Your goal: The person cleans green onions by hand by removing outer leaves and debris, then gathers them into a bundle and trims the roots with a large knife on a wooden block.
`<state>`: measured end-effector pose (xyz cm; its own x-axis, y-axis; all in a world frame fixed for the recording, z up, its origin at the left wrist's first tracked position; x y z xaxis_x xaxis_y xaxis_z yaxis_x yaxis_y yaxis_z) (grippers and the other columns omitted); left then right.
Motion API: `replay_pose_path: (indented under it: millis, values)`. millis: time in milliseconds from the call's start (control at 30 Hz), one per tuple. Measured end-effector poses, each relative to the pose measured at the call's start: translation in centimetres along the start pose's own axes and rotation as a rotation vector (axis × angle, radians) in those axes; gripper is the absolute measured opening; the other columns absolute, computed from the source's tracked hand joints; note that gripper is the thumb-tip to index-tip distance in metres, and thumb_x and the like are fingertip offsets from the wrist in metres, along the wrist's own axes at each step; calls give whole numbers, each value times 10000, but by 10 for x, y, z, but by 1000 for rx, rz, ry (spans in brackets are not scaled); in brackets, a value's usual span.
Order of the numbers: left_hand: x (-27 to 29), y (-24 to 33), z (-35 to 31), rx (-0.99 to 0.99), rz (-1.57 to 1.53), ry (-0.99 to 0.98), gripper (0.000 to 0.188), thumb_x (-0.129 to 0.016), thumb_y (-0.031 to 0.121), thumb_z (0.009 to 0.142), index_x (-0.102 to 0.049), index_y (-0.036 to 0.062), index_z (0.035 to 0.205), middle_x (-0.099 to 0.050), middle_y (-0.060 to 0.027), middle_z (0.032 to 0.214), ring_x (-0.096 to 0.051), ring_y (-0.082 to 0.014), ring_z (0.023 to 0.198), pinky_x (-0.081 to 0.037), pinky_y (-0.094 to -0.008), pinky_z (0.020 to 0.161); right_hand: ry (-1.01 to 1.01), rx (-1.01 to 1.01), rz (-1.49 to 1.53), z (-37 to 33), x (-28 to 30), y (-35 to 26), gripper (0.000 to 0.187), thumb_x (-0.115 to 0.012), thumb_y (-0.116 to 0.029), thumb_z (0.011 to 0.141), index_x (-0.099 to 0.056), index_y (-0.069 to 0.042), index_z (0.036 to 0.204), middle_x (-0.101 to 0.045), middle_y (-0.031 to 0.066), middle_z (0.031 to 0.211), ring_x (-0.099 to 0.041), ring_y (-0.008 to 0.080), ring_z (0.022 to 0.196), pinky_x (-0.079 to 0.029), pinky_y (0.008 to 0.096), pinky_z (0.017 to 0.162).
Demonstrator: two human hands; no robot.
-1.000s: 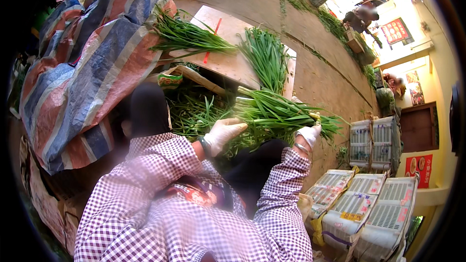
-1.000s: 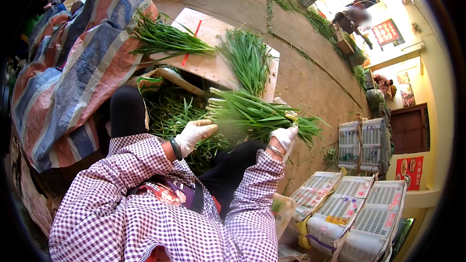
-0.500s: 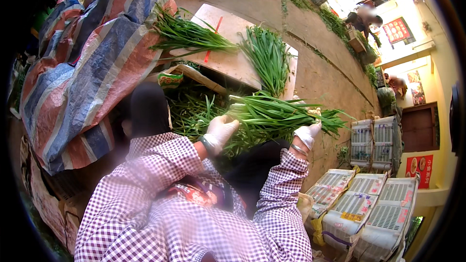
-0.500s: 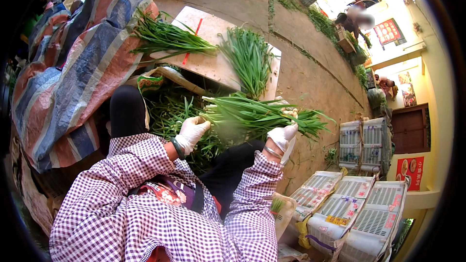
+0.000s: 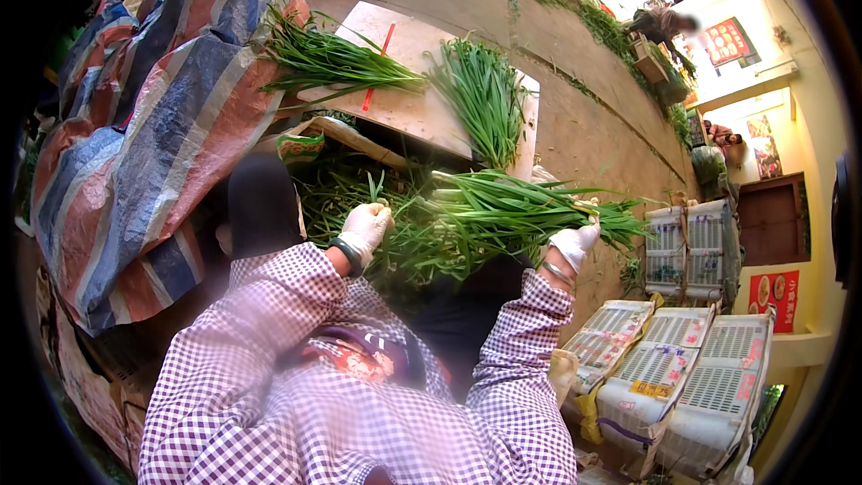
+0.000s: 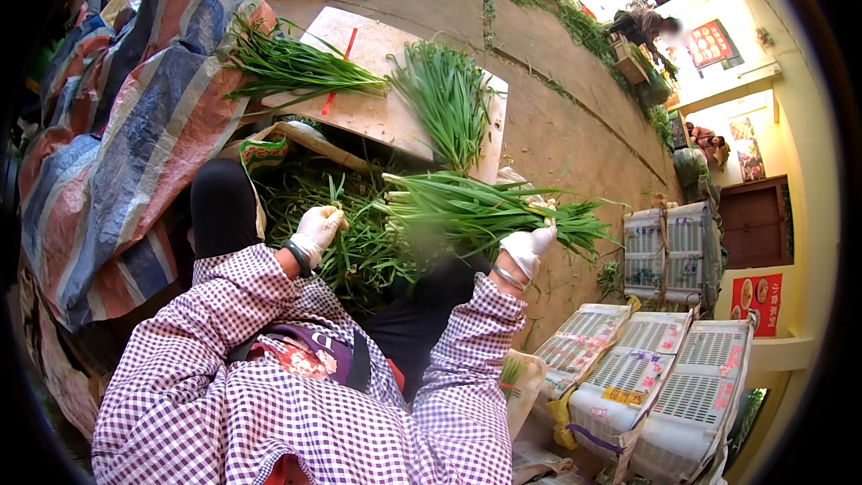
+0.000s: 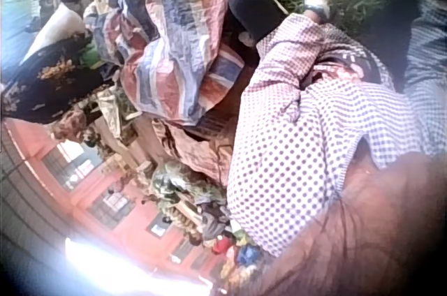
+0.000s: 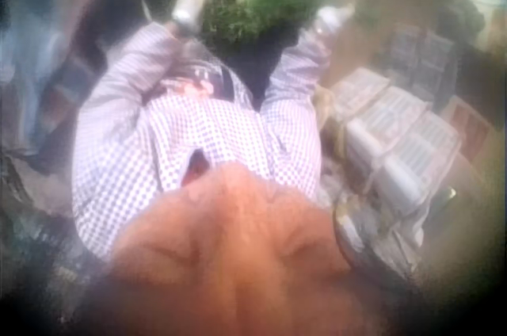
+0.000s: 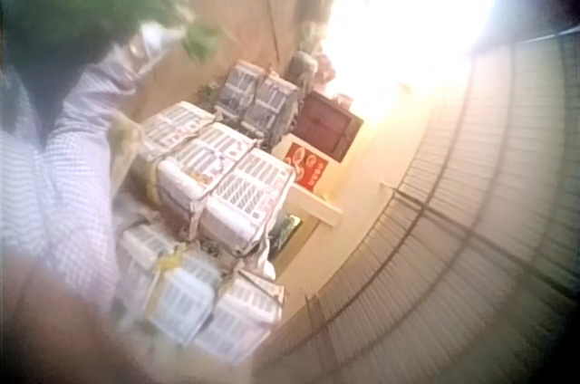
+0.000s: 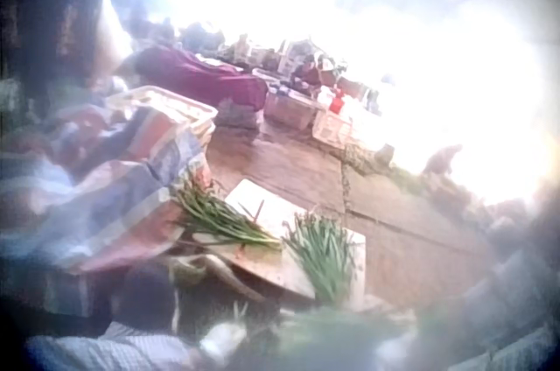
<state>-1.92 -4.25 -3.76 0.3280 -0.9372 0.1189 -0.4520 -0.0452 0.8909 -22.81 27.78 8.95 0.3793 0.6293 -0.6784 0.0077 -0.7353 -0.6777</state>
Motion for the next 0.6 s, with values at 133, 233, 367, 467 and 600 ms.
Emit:
replay_pose_path:
  millis: [133,233,367,467,600]
  values:
    - [-34,23,-33,115,-403,-368,384,-740,239,842,-645,-31,1099,-668,-59,1030,-592,-136,916,-463,-263,856,40,-41,-64,-4,-4,14,374,-432,-308,967,-610,-22,1130,-638,156,1127,-621,297,991,-515,450,917]
    - [-50,46,-44,75,-389,-377,348,-724,215,851,-645,-30,1085,-658,-62,979,-588,-136,865,-483,-267,778,29,-52,-85,2,7,22,403,-409,-294,970,-609,1,1159,-631,168,1165,-621,310,1016,-513,453,934]
    - [-44,43,-40,148,-237,-264,330,-629,214,886,-636,-18,1120,-661,-70,933,-592,-148,791,-504,-287,673,-137,-82,-86,-4,0,27,401,-405,-293,967,-611,-7,1159,-631,171,1163,-627,316,1009,-520,463,924]
    - [-30,35,-31,99,-152,-185,323,-625,212,886,-644,-12,1119,-661,-56,894,-594,-147,765,-508,-291,682,-84,-13,-126,11,14,20,404,-408,-312,961,-614,-17,1143,-635,167,1144,-628,318,995,-521,469,917]
    - [-11,-23,2,118,-207,-119,173,-629,161,859,-666,10,935,-622,11,785,-526,-100,710,-436,-262,665,26,-26,-143,31,29,5,397,-418,-328,947,-614,-34,1127,-640,159,1121,-629,321,976,-522,477,906]
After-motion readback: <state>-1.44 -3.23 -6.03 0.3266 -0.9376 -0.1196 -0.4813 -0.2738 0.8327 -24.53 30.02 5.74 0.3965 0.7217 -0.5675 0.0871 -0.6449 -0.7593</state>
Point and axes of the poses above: each hand's wrist, its own z-axis towards the middle knuckle, its own x-axis out of the back of the hand, y = z × x, the point moved 4 cm from there along z, towards the middle knuckle
